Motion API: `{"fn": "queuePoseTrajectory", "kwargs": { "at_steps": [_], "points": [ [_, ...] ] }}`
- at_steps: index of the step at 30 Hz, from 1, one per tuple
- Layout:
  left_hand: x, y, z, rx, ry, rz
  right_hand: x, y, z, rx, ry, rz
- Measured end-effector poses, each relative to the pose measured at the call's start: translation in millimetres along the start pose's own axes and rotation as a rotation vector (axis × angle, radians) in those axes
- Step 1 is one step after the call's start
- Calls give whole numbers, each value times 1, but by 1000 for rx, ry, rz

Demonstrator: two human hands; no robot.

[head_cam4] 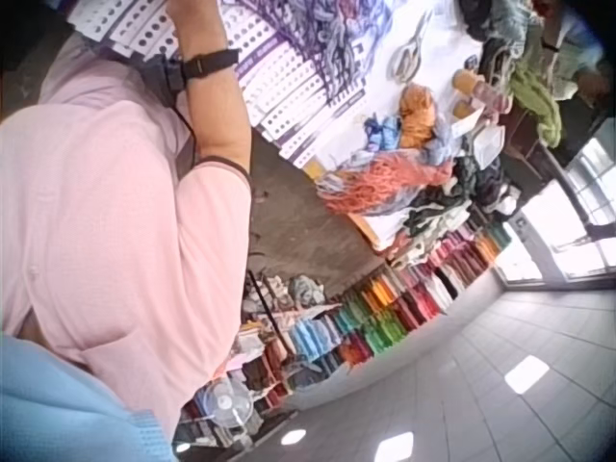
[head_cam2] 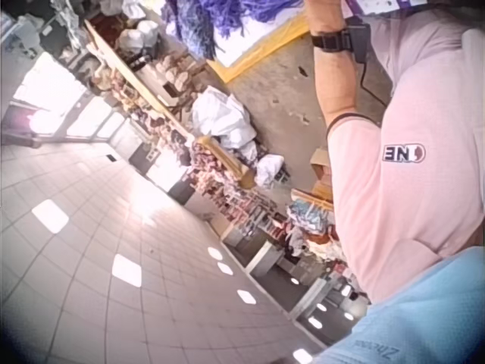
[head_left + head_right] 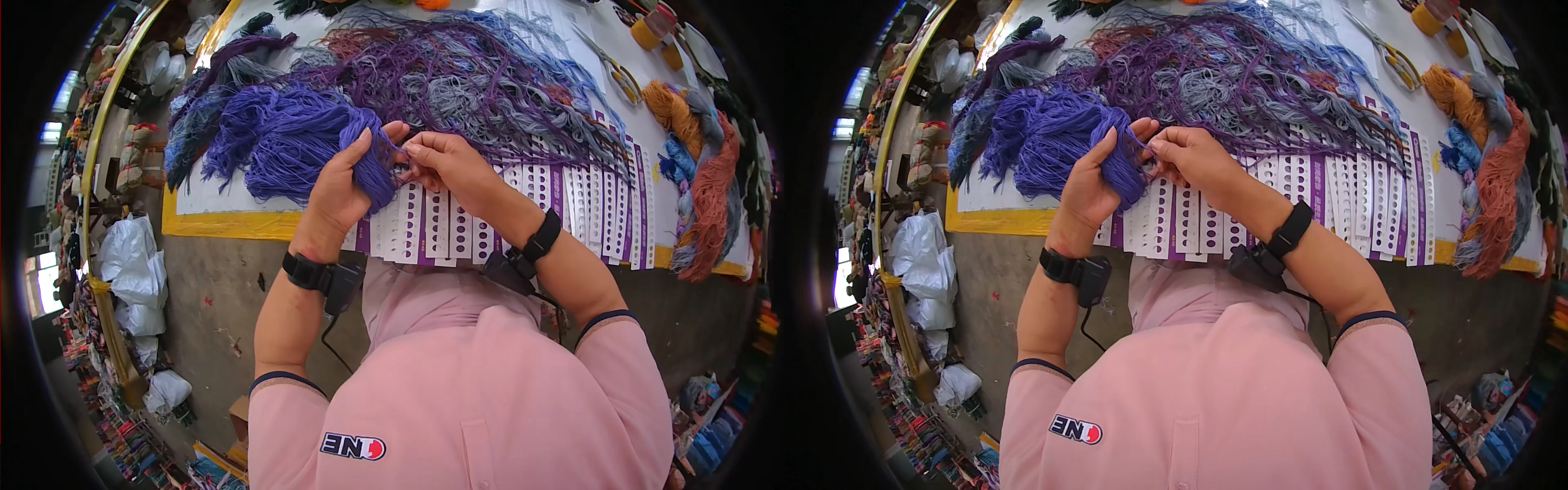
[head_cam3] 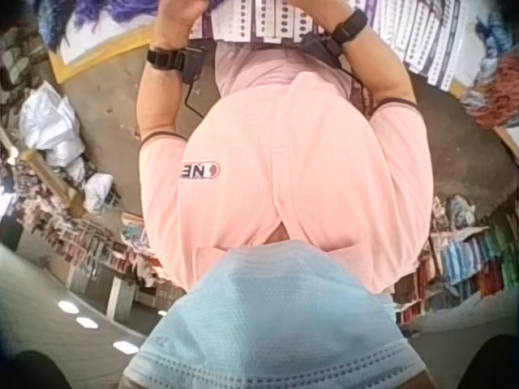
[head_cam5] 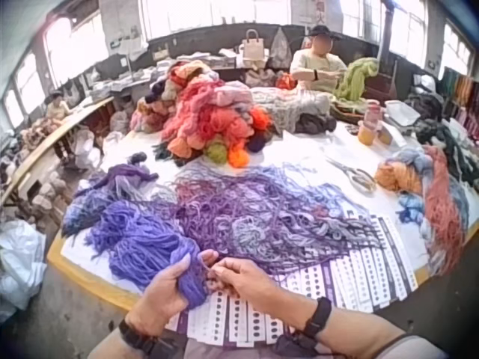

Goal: The person sorts through bundles of thread by hand, pulling individual strands and threading them through the holes of paper organizer cards. They periodically move the cards and the thread bundles to reach different sections while untangling the strands.

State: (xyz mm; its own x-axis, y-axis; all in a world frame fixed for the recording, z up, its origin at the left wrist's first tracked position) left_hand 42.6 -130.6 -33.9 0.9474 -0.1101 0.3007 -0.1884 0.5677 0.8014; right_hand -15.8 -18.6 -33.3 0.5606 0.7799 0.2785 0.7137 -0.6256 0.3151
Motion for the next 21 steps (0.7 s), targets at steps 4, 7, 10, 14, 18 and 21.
{"fn": "queuePoseTrajectory", "kwargs": {
  "at_steps": [4, 7, 10, 14, 18, 21],
  "points": [
    [0, 2, 0, -49, -3, 36, -8, 12, -3, -48, -98, 67],
    [0, -3, 0, -32, 10, 49, -5, 12, -4, 14, -106, 96],
    [2, -6, 2, -5, 14, 76, 7, 9, -11, 23, -73, 102],
    [2, 1, 3, -16, 16, 208, 11, -2, -8, -68, -86, 110],
    [12, 0, 20, -288, -245, 183, 27, -12, -20, 40, 4, 27],
    [24, -22, 69, -252, -106, 36, 41, -42, -36, 233, -81, 16]
  ]
}}
Point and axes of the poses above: each hand's wrist, its own x-axis away from the middle knuckle, its own y-axis out of the palm, z = x × y, the point moved 7 cm from there along -x, towards the middle knuckle, and after that the axes turned 2 degrees about -y, right-handed, at the moved point
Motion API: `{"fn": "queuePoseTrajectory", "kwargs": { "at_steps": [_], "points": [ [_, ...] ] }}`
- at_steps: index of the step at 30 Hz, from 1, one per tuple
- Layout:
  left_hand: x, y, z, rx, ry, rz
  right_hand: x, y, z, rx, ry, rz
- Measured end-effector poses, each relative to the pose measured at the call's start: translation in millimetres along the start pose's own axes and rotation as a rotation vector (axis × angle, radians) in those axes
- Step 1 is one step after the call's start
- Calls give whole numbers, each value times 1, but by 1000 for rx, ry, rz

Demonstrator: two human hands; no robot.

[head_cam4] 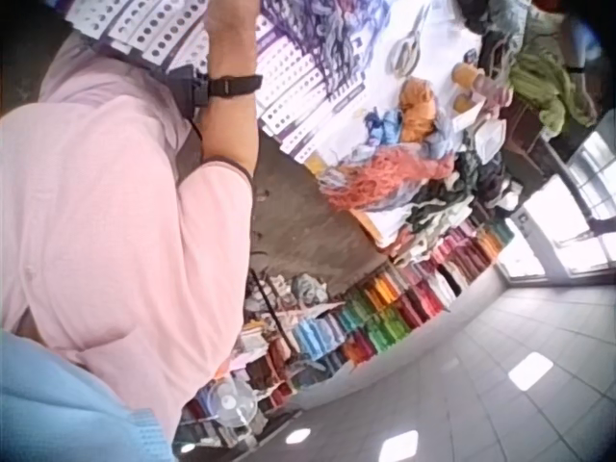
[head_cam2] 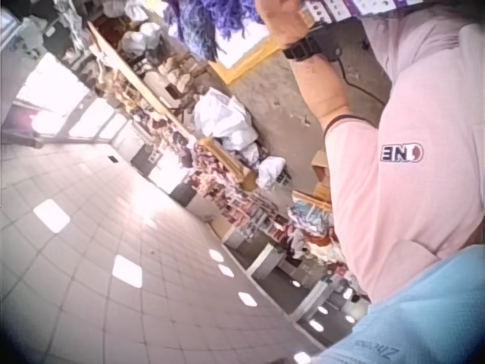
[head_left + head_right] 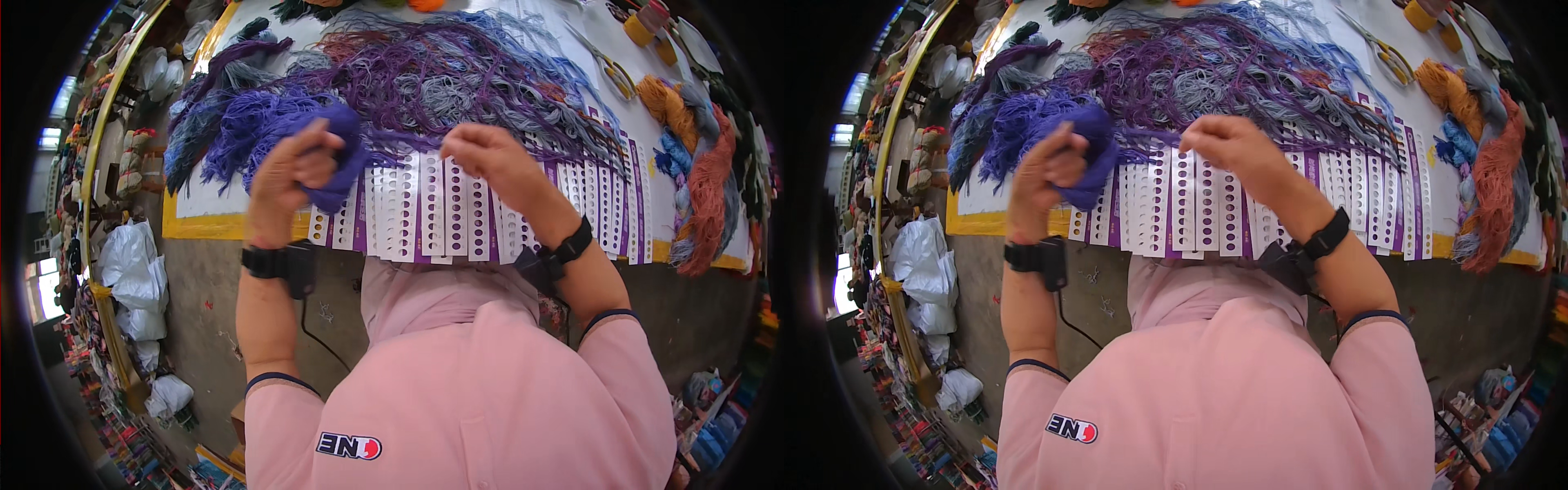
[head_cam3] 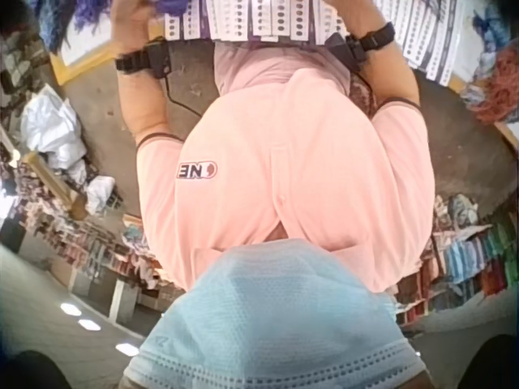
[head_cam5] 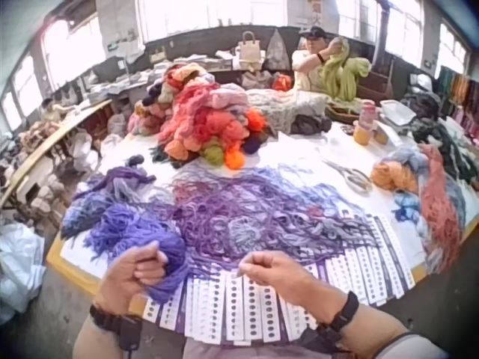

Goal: The person sorts through bundles of thread by hand, pulling individual strands and threading them through the holes of paper organizer cards. They periodically move the cards and the thread bundles to reach different sections while untangling the strands.

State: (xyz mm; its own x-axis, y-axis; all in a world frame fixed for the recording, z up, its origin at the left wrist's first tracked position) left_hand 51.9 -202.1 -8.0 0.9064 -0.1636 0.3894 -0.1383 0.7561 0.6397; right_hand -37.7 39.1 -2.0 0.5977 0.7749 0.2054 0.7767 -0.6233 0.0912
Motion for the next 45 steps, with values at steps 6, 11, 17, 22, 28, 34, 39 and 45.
{"fn": "queuePoseTrajectory", "kwargs": {
  "at_steps": [6, 11, 17, 22, 28, 34, 39, 45],
  "points": [
    [84, -126, 160, 528, 628, -38, 46, -145, -43, -1169, -377, 109],
    [92, -107, 200, 172, 908, 256, 259, -410, -99, -707, -964, 911],
    [-6, 22, 23, -285, 212, 294, 59, -101, -60, 666, -642, 522],
    [-28, 58, -45, -308, -155, 311, -9, 4, -12, 598, -294, 58],
    [-40, 66, -51, -521, -215, 230, -26, 2, 7, 674, -214, 2],
    [-61, 61, -63, -604, -122, 187, -28, 0, 8, 663, -201, -15],
    [-68, 60, -66, -832, -66, 280, -28, 1, 9, 700, -212, 8],
    [-53, 63, -26, -1547, 327, 432, -27, 1, 6, 666, -114, 2]
  ]
}}
Point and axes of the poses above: each hand's wrist, its own x-axis away from the middle knuckle, its own y-axis out of the palm, z = x × y, the point moved 7 cm from there along -x, towards the middle knuckle, and after that the axes turned 2 degrees about -y, right-handed, at the moved point
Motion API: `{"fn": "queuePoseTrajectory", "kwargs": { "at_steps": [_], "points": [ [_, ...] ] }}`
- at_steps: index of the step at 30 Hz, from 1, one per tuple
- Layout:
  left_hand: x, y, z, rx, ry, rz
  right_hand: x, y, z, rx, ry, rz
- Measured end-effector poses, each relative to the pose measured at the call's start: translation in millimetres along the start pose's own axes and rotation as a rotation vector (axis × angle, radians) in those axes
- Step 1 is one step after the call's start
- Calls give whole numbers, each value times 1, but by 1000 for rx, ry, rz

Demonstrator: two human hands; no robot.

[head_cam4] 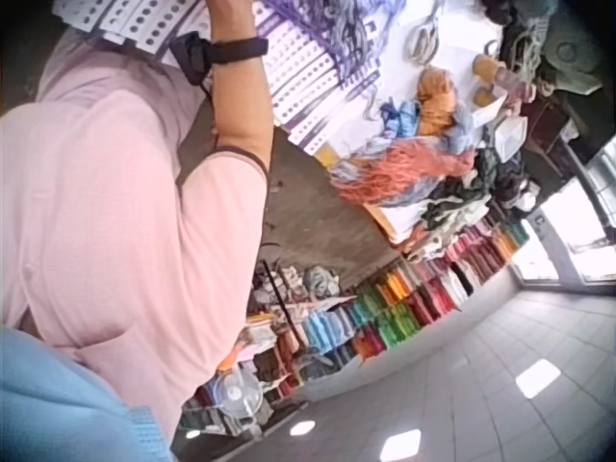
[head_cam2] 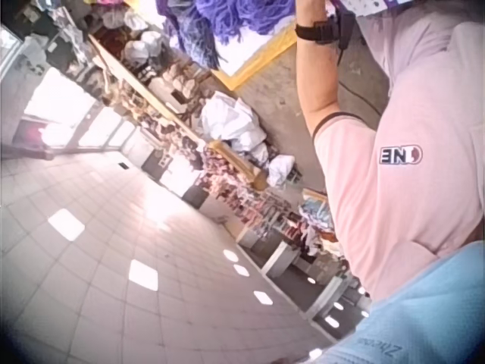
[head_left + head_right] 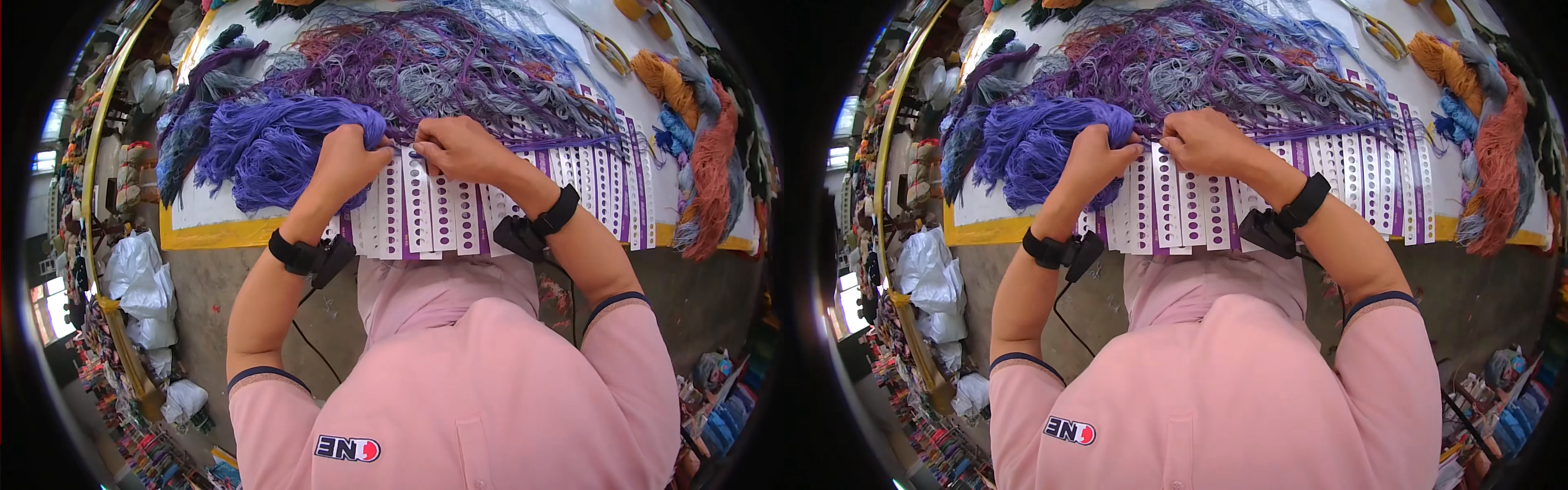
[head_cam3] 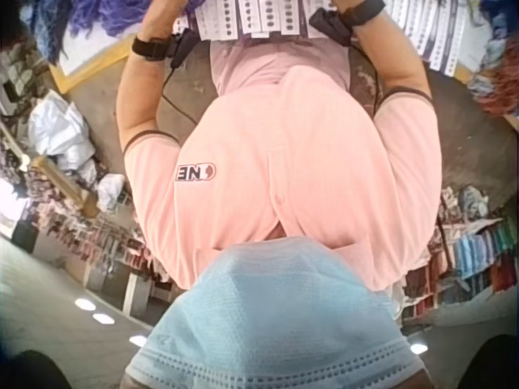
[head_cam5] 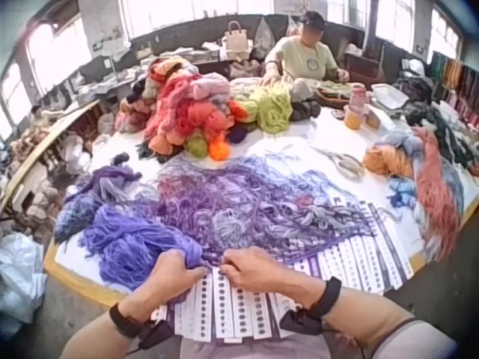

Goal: The person sorts through bundles of thread by hand, pulling individual strands and threading them through the holes of paper organizer cards. They periodically move the cards and the thread bundles to reach different sections while untangling the strands.

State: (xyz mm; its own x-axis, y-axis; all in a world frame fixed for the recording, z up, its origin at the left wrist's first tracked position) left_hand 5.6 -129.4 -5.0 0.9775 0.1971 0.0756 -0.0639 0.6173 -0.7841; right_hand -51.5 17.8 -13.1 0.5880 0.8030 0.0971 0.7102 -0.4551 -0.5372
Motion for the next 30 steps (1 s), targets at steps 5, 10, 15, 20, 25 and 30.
{"fn": "queuePoseTrajectory", "kwargs": {
  "at_steps": [5, 10, 15, 20, 25, 30],
  "points": [
    [12, 12, -18, 911, -414, -400, 2, 4, 6, 95, -60, -16],
    [20, 18, 1, 1183, -359, -411, -3, 6, 11, -112, 43, -122],
    [-1, -5, -13, 877, -358, -379, 7, 0, 15, -260, 183, -127],
    [-26, -246, -182, 1020, -323, 531, 0, 11, -5, -177, 100, -181],
    [-43, -197, -104, 864, -288, 171, 3, 2, 20, -226, 205, -159],
    [12, 13, -13, 1689, -362, -351, 1, -4, 24, -649, 250, -3]
  ]
}}
Point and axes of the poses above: each hand's wrist, its own x-axis away from the middle knuckle, its own y-axis out of the palm, z = x × y, the point moved 7 cm from there along -x, towards the middle knuckle, and after that the axes turned 2 degrees about -y, right-handed, at the moved point
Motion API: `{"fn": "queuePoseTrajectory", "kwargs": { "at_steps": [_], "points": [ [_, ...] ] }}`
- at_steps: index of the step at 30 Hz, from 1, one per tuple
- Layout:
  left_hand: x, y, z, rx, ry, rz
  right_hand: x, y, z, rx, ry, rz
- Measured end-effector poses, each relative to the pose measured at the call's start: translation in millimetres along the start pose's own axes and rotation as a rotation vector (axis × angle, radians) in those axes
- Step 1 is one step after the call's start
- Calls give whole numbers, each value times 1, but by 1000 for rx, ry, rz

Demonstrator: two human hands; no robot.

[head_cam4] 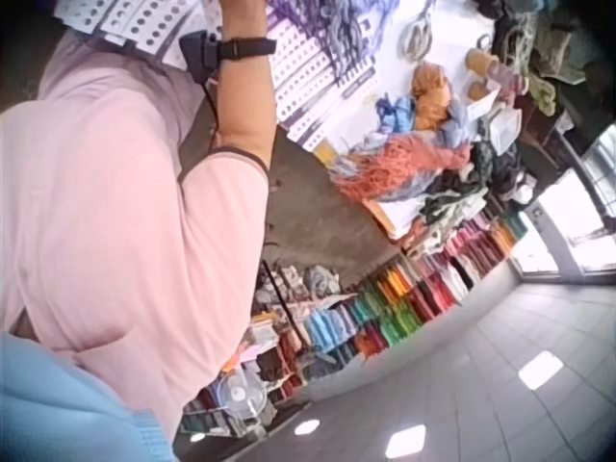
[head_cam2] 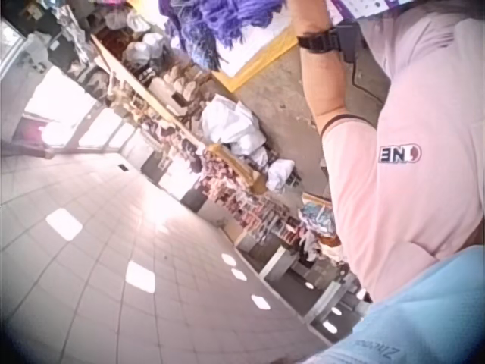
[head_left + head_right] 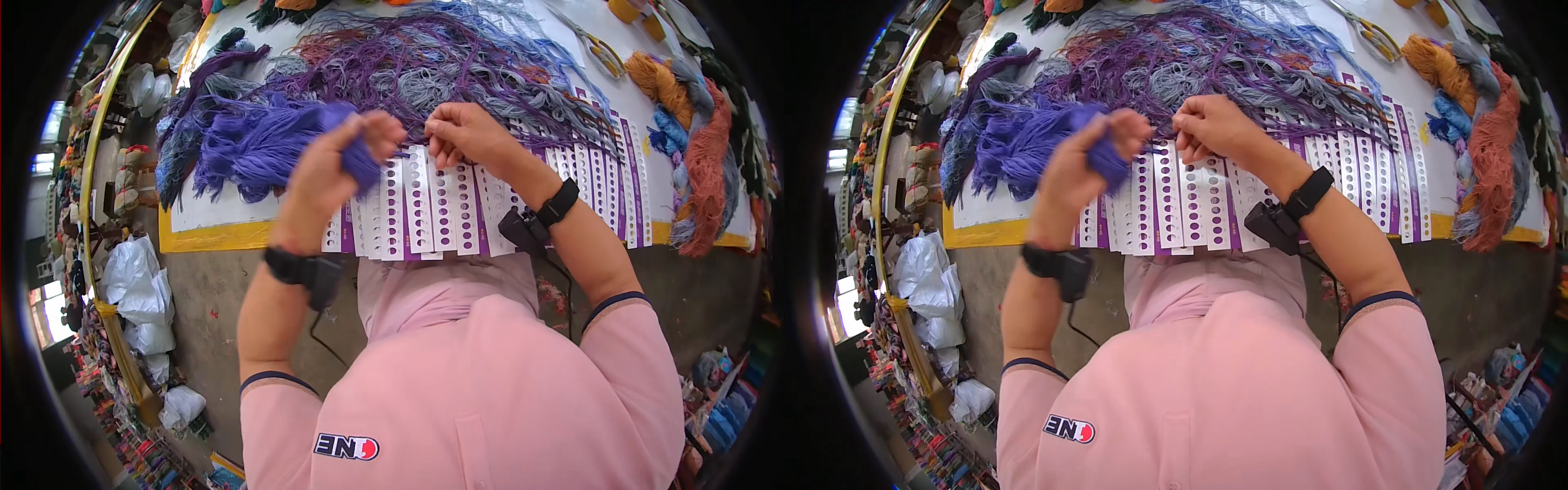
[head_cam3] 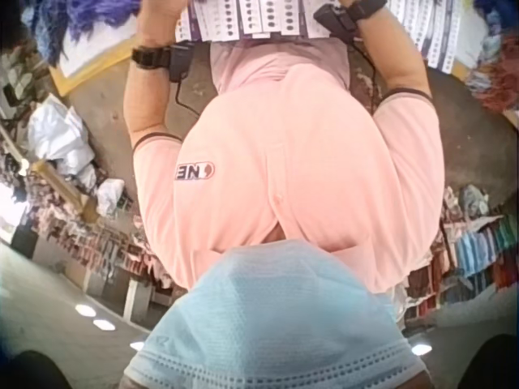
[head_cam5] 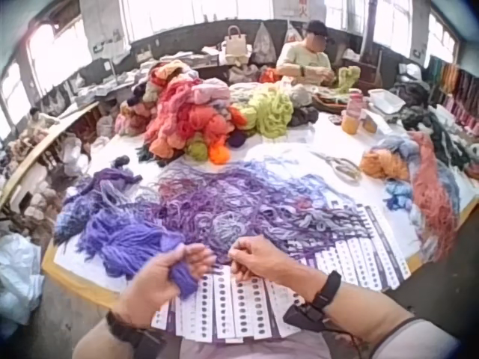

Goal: The person sorts through bundles of thread by hand, pulling individual strands and threading them through the holes of paper organizer cards. They periodically move the cards and the thread bundles to reach different sections while untangling the strands.

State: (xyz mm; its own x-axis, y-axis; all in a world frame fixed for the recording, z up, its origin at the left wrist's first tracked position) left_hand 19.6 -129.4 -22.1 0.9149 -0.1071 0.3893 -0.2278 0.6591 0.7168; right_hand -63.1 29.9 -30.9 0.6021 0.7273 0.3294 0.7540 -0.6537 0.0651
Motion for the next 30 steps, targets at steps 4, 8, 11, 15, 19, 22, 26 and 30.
{"fn": "queuePoseTrajectory", "kwargs": {
  "at_steps": [4, 8, 11, 15, 19, 22, 26, 30],
  "points": [
    [-3, 1, -24, 119, 17, 34, -2, 8, -4, 232, -114, 55],
    [-4, 0, -29, 34, -3, -74, -5, 46, 0, 80, -92, 32],
    [-1, 3, -29, 2, -4, -116, -5, 56, 4, 22, -54, -49],
    [8, -2, -23, 124, 31, -33, -1, 50, 5, -189, -104, -74],
    [11, -1, -20, 144, 60, 74, 7, 54, 6, -310, -111, -102],
    [14, 6, -16, 49, 106, 115, 12, 54, 6, -334, -57, -89],
    [19, -19, -3, -157, -22, -23, 23, 42, -6, -189, -90, -86],
    [30, -26, 65, 158, 230, -64, 45, 6, -28, -335, -287, -95]
  ]
}}
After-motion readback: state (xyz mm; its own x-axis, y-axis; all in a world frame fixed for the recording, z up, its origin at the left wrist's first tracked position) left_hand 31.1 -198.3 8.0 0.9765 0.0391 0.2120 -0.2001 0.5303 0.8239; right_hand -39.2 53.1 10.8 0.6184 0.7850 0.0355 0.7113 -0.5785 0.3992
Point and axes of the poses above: each hand's wrist, its own x-axis away from the middle knuckle, its own y-axis out of the palm, z = x × y, the point moved 7 cm from there along -x, towards the middle knuckle, and after that the axes turned 2 degrees about -y, right-handed, at the moved point
